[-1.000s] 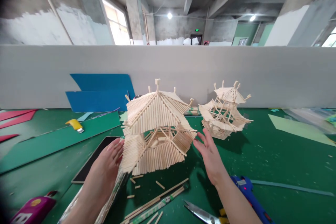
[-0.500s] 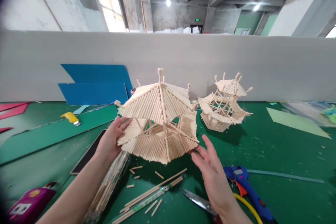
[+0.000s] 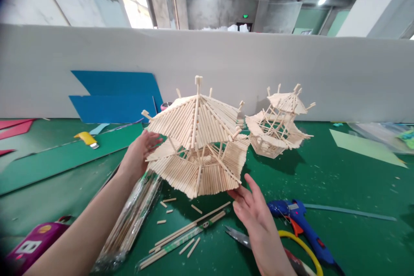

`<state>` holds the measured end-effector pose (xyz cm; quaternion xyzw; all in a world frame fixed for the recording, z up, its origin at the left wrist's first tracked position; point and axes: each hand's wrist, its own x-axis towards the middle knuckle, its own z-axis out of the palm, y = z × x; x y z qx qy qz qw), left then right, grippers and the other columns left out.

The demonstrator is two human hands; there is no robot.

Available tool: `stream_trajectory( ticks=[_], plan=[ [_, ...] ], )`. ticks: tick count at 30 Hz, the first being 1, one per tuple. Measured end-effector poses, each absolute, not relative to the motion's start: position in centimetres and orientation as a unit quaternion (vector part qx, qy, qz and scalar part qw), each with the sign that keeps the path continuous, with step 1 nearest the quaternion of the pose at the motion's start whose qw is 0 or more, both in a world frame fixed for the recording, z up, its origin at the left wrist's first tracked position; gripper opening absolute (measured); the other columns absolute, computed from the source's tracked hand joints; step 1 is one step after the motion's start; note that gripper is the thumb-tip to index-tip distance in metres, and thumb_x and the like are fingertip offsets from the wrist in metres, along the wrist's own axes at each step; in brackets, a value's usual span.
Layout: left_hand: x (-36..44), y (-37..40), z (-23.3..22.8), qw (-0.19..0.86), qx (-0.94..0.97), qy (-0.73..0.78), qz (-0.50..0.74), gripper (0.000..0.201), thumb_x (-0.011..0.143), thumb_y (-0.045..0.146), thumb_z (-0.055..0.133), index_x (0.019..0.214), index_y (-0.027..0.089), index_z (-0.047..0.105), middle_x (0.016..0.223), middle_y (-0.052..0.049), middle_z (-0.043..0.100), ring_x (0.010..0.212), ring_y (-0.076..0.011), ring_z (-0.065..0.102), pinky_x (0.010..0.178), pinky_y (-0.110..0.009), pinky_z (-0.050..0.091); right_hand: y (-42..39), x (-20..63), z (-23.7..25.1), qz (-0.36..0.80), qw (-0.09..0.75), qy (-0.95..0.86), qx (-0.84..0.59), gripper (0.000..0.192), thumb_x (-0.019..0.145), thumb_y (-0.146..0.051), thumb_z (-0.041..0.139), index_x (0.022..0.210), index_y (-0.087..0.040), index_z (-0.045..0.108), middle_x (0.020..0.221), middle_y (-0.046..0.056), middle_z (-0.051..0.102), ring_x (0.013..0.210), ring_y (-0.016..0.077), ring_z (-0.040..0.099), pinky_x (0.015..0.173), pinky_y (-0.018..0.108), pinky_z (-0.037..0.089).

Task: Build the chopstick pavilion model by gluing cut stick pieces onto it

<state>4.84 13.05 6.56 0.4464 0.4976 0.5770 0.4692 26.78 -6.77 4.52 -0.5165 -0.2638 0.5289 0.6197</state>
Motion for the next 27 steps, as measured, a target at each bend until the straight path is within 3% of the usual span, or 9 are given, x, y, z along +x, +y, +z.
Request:
stream_trajectory(
  ticks=[4,6,9,13,17,27],
  plan=[
    [3.5,8.5,6.2,0.32,0.507,0.511,0.616,0.026,0.077,0.039,0.052,0.093,0.02,0.057,0.092,-0.002,0.057,0.088,-0.0169,0.053,0.078,-0.027,0.039,-7.6,27.5,3.1,0.513,0.586,-0.317,-0.542,0.038,0.08,-0.036,0.054,0.116,-0.03,0.045,0.121,0.003,0.052,0.112,0.0186,0.047,0.094,0.031,0.037],
    [3.2,5.1,5.8,0.277,0.541,0.509,0.609,0.016,0.075,0.031,0.057,0.086,0.02,0.059,0.088,-0.001,0.056,0.087,-0.016,0.051,0.08,-0.027,0.037,-8.2,27.7,2.7,0.498,0.553,-0.357,-0.565,0.031,0.081,-0.037,0.054,0.11,-0.027,0.05,0.115,0.004,0.057,0.106,0.0177,0.052,0.089,0.027,0.041],
    [3.0,0.7,4.7,0.174,0.722,0.438,0.507,0.007,0.076,0.015,0.054,0.08,0.018,0.058,0.08,-0.002,0.056,0.078,-0.0154,0.052,0.073,-0.028,0.04,-9.0,27.3,2.3,0.483,0.495,-0.416,-0.591,0.028,0.081,-0.038,0.052,0.106,-0.025,0.053,0.103,0.005,0.062,0.098,0.0169,0.056,0.082,0.024,0.046],
    [2.8,-2.7,2.6,0.157,0.852,0.38,0.326,0.008,0.079,0.013,0.05,0.075,0.017,0.056,0.072,-0.004,0.056,0.071,-0.0167,0.05,0.065,-0.031,0.04,-10.0,26.3,1.6,0.443,0.452,-0.489,-0.6,0.024,0.083,-0.037,0.049,0.104,-0.024,0.054,0.096,0.005,0.064,0.09,0.0163,0.06,0.079,0.023,0.048],
    [2.2,-3.9,1.1,0.143,0.881,0.397,0.214,0.014,0.082,0.015,0.043,0.082,0.018,0.057,0.076,-0.005,0.056,0.073,-0.0187,0.049,0.065,-0.033,0.038,-10.7,25.6,0.7,0.405,0.426,-0.546,-0.597,0.021,0.085,-0.034,0.047,0.103,-0.025,0.054,0.096,0.004,0.064,0.088,0.0164,0.062,0.077,0.024,0.05],
    [1.2,-4.5,0.8,0.05,0.887,0.442,0.128,0.022,0.084,0.015,0.037,0.076,0.016,0.058,0.07,-0.006,0.054,0.069,-0.0207,0.045,0.063,-0.036,0.033,-10.7,24.9,0.6,0.336,0.369,-0.6,-0.625,0.019,0.085,-0.033,0.046,0.099,-0.025,0.056,0.096,0.003,0.065,0.085,0.0158,0.062,0.076,0.024,0.049]
  ],
)
